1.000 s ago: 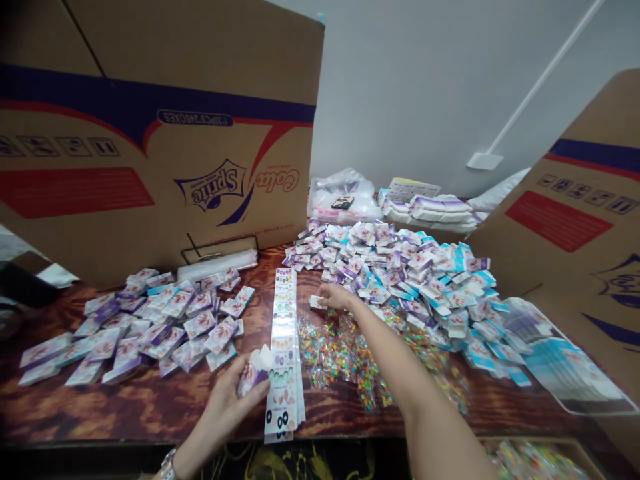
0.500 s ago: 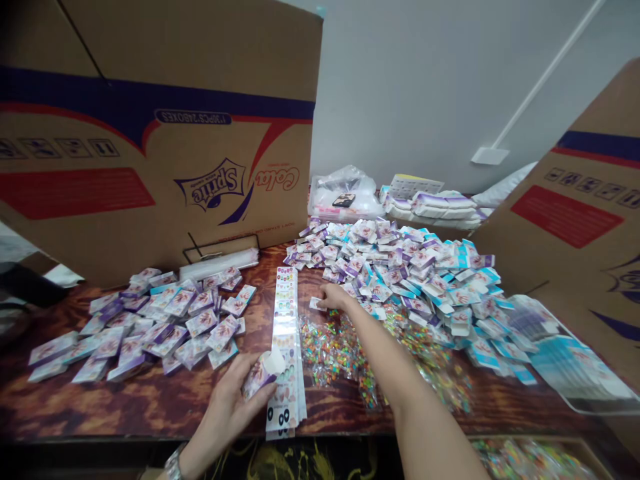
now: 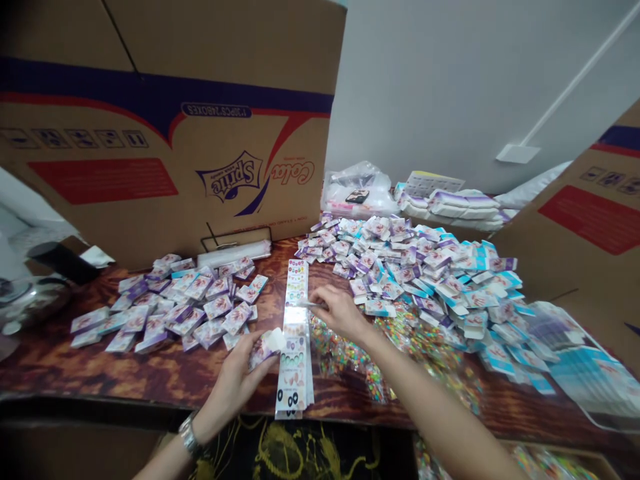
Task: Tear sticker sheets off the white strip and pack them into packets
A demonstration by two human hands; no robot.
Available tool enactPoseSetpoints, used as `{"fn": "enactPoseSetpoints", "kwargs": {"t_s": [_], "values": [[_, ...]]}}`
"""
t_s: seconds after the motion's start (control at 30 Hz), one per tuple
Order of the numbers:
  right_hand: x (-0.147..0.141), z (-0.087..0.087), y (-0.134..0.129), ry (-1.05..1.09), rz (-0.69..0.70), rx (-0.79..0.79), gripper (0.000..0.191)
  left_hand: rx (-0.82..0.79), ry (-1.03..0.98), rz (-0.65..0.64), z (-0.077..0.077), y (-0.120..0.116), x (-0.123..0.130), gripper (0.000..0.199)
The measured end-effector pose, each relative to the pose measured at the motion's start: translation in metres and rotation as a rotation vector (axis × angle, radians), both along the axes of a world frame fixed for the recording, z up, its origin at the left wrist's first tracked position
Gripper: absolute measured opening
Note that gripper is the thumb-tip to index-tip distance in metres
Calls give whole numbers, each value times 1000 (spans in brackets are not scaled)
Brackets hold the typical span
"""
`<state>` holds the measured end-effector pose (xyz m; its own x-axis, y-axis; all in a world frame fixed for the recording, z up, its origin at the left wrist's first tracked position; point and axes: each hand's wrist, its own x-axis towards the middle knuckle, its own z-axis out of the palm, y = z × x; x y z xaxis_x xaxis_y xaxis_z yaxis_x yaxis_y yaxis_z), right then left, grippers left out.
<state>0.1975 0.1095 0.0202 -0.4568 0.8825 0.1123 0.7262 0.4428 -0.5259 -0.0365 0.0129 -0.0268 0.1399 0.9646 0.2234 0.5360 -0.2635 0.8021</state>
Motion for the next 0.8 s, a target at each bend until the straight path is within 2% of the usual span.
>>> {"fn": "enactPoseSetpoints", "kwargs": {"t_s": [0.07,0.17,0.3,0.4,0.53,0.67,0.73,0.8], "values": [[-11,12,-23,36,152,195,10,1,-3,-7,0,0,0,35],[-24,22,-44,-80,336,457,19,15,-1,-23,3,-1,0,36],[-32,26,-49,-279,516,701,22,51,6,-54,9,-5,-3,37],[-34,29,-48,-383,641,819,22,54,22,-101,13,-6,-5,39],[-37,32,-49,-416,736,877,23,58,27,-138,16,-6,-5,40],[-40,32,-50,-348,776,853,22,71,32,-147,16,-6,-2,40],[-41,28,-51,-260,732,772,23,90,58,-136,16,-7,-2,41],[-43,22,-55,-146,631,636,22,114,113,-114,17,-8,-2,43]]}}
